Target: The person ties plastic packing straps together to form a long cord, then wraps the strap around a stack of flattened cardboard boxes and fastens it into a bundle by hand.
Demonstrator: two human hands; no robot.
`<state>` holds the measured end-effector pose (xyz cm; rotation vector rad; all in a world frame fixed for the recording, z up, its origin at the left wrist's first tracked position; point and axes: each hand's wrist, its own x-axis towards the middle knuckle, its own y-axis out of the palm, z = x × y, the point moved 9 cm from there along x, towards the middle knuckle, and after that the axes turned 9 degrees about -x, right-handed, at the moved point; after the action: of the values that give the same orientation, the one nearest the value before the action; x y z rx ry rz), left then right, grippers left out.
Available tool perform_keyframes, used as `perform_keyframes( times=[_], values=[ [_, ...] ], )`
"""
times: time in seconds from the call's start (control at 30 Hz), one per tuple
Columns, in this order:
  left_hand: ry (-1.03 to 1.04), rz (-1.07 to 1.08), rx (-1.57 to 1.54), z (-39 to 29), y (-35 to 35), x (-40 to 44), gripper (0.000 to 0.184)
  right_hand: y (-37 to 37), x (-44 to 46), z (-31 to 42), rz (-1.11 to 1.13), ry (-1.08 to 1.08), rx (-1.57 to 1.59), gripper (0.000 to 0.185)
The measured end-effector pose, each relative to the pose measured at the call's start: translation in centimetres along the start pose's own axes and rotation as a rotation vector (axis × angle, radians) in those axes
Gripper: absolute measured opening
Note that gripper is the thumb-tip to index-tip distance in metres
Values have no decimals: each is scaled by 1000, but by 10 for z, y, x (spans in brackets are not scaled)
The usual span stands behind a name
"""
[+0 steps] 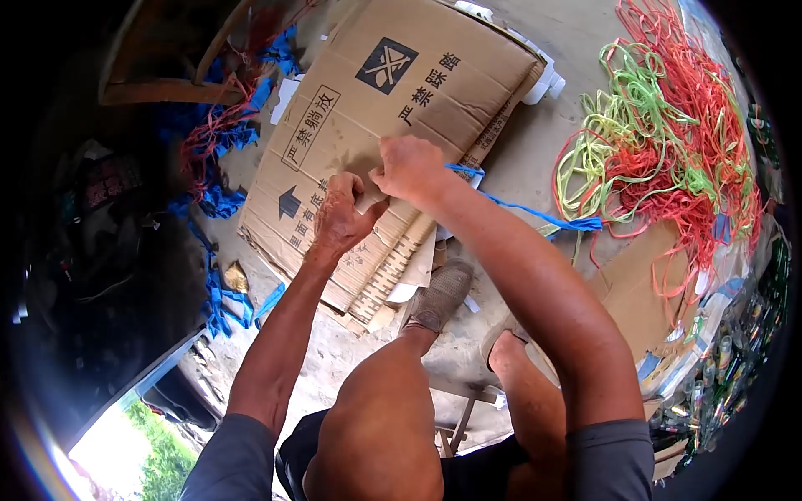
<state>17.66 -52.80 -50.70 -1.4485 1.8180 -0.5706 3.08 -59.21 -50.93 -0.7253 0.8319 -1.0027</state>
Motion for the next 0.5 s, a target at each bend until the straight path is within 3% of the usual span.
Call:
perform_keyframes(
  times=[0.17, 0.33, 0.37, 0.5],
  values=[
    [63, -21, -7, -2, 0, 0, 53, 3, 6, 17, -139, -80, -149, 33],
    [37, 107, -174, -1, -10, 8, 49, 8, 10, 20, -52, -46, -217, 17],
    [14, 151, -221, 11, -10, 15, 41, 6, 13, 20, -20, -37, -231, 16],
    [125, -98, -238, 29, -55, 57, 27, 9, 21, 18, 106, 13, -206, 20]
  ],
)
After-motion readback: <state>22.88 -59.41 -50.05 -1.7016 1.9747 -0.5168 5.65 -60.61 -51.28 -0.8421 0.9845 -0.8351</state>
